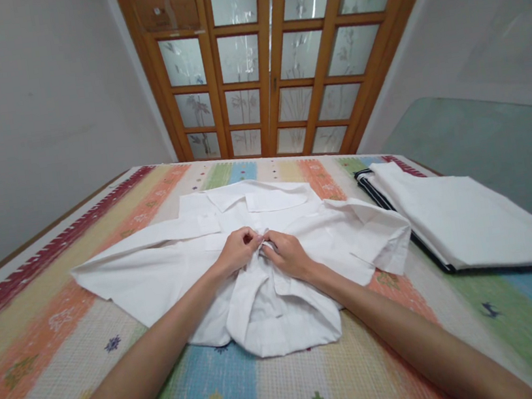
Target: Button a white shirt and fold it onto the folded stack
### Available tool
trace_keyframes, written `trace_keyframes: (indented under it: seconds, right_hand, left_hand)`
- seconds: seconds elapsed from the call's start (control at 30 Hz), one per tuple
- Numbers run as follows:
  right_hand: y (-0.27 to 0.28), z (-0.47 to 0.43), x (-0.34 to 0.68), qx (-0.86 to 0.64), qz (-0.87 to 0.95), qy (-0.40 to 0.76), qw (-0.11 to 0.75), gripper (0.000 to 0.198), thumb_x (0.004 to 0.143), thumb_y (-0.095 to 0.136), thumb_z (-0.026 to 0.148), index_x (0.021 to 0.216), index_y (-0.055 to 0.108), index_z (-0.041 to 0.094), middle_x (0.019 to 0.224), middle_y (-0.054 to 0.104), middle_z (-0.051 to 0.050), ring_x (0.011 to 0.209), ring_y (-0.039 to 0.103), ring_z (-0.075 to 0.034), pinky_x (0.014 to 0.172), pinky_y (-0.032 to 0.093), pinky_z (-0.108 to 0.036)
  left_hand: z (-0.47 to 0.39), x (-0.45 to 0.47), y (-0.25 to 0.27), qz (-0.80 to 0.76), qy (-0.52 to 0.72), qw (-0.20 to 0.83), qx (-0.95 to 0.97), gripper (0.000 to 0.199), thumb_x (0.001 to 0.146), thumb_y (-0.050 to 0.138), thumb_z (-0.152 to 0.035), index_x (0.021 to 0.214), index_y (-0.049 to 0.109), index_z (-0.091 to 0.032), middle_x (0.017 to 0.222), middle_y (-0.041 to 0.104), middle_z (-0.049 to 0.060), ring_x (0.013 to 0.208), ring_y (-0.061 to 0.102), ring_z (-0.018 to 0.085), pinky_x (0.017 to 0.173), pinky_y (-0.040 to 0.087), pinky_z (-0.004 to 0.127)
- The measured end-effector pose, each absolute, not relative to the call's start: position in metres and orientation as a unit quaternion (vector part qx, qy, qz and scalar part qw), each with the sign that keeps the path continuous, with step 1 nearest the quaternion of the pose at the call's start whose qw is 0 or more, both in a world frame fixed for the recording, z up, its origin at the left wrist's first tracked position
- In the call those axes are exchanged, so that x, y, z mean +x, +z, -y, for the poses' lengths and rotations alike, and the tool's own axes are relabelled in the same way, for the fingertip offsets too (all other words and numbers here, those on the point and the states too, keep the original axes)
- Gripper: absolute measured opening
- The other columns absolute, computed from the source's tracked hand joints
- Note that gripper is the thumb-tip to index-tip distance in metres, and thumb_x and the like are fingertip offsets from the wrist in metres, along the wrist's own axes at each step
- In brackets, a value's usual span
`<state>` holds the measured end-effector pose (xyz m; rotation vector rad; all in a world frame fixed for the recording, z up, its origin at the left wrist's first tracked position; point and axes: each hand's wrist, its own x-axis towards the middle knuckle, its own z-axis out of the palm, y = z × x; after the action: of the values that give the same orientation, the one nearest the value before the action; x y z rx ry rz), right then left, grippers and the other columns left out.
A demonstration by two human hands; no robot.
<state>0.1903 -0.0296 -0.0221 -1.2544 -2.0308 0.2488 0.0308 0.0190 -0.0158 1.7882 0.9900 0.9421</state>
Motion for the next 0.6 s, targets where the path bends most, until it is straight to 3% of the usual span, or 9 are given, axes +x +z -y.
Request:
trace_keyframes:
  seconds: [0.3,0.6]
  right_hand:
    - [-0.024,0.0279,0.1921,-0.47,0.799,0.116,0.356,0.014,0.081,0.047,0.018,0.092,0.056,0.019,0.085,0.064,-0.004,0.079,0.058,-0.018,0.074,0.041,-0.027]
    - [-0.0204,0.0272,0.1935,-0.464,0.768,0.222,0.381,0.012,0.08,0.048,0.022,0.088,0.057,0.02,0.076,0.06,0.001,0.068,0.051,-0.014,0.067,0.038,-0.025]
  left_hand:
    - [-0.0194,0.0305,-0.0169,-0.429,0.374,0.405,0.716,0.025,0.072,0.06,-0.037,0.06,0.054,-0.016,0.056,0.056,-0.002,0.054,0.048,0.011,0.052,0.037,0.021]
    - [-0.0143,0.0299,-0.012,-0.468,0.358,0.395,0.705,0.025,0.073,0.058,-0.037,0.059,0.053,-0.017,0.046,0.046,-0.006,0.046,0.04,0.009,0.046,0.029,0.02]
